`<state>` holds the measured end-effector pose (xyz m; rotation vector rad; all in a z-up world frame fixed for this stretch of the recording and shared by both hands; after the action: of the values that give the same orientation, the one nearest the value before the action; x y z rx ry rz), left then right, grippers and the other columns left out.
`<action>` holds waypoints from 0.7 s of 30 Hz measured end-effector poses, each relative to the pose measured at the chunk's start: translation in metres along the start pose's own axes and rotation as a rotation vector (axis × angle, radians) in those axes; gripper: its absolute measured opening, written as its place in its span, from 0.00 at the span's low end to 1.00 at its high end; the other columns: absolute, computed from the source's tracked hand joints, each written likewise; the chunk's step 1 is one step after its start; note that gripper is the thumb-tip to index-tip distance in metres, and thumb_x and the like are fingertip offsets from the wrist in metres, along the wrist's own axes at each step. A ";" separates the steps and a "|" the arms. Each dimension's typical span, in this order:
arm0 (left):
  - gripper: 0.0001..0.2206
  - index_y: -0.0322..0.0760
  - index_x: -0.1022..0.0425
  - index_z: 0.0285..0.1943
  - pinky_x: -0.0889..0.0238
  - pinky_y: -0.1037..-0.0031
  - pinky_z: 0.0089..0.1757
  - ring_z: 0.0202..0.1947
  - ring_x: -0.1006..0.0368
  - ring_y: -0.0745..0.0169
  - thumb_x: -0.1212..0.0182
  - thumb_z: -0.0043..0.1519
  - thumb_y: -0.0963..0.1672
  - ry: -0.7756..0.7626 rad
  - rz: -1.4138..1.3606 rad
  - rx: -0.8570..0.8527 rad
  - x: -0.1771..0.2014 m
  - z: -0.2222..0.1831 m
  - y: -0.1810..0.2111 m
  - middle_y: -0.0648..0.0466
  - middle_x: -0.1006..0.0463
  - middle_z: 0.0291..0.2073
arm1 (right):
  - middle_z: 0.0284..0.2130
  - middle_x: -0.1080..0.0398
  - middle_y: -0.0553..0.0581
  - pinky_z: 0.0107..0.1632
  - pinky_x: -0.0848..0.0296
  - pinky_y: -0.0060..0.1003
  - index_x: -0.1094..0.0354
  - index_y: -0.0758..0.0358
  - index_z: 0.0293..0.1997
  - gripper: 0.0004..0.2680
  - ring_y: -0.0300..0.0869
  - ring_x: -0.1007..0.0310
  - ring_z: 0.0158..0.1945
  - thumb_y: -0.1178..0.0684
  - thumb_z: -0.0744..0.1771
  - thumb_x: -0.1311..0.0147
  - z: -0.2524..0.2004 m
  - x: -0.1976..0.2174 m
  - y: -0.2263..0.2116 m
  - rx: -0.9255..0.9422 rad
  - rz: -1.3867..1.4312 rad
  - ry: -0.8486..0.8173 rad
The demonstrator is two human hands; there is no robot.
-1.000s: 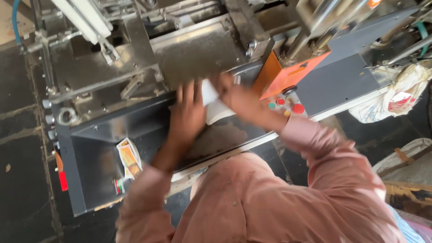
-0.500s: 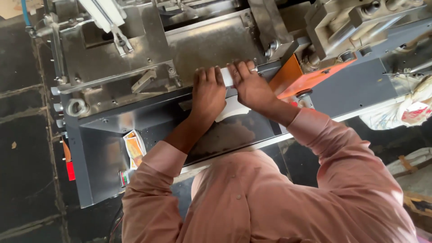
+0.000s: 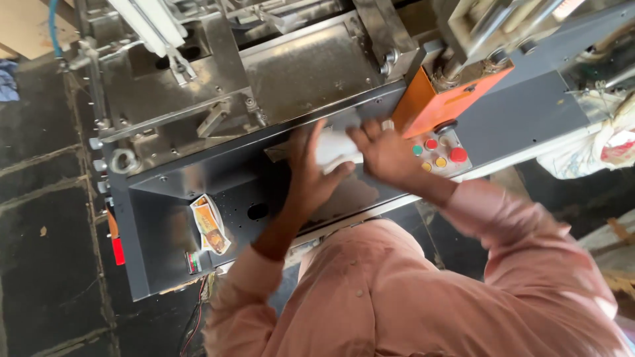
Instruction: Feeding paper blanks and stacking cups in an automated paper cup manufacturing machine.
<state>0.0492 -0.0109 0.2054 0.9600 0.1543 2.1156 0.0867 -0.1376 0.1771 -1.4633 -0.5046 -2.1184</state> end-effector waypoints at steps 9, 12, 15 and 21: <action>0.19 0.36 0.28 0.60 0.27 0.71 0.33 0.33 0.24 0.65 0.34 0.63 0.46 -0.125 -1.016 1.172 -0.181 -0.210 -0.116 0.51 0.21 0.40 | 0.52 0.39 0.70 0.51 0.24 0.50 0.45 0.59 0.68 0.33 0.60 0.31 0.55 0.58 0.56 0.32 -0.091 -0.134 0.033 -0.572 1.087 -0.040; 0.16 0.36 0.29 0.59 0.28 0.61 0.34 0.34 0.22 0.49 0.37 0.65 0.47 -0.168 -0.580 0.850 -0.168 -0.183 -0.104 0.45 0.19 0.38 | 0.53 0.36 0.68 0.45 0.19 0.47 0.42 0.57 0.66 0.25 0.58 0.25 0.54 0.58 0.62 0.37 -0.118 -0.188 0.035 -1.054 1.495 -0.166; 0.17 0.37 0.30 0.59 0.29 0.52 0.38 0.36 0.21 0.35 0.40 0.67 0.50 -0.166 -0.088 0.611 -0.137 -0.126 -0.100 0.38 0.18 0.36 | 0.48 0.24 0.68 0.51 0.22 0.46 0.50 0.49 0.74 0.30 0.57 0.20 0.50 0.52 0.63 0.38 -0.077 -0.158 0.060 -0.787 1.049 0.035; 0.35 0.27 0.45 0.70 0.31 0.48 0.45 0.45 0.25 0.25 0.42 0.63 0.55 -0.230 -0.082 0.816 -0.165 -0.155 -0.181 0.29 0.23 0.45 | 0.60 0.38 0.71 0.59 0.36 0.53 0.35 0.41 0.61 0.18 0.60 0.39 0.62 0.46 0.66 0.33 -0.055 -0.175 0.084 -0.468 0.165 0.107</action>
<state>0.1214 0.0262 -0.0731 1.6116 0.9708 1.8462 0.1465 -0.2008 -0.0044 -1.5542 0.1625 -2.2577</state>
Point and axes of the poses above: each hand's wrist, its own z-axis towards the middle knuckle, its own x-axis out of the back of the hand, y = z × x, the point moved 10 cm from there along z, towards the middle knuckle
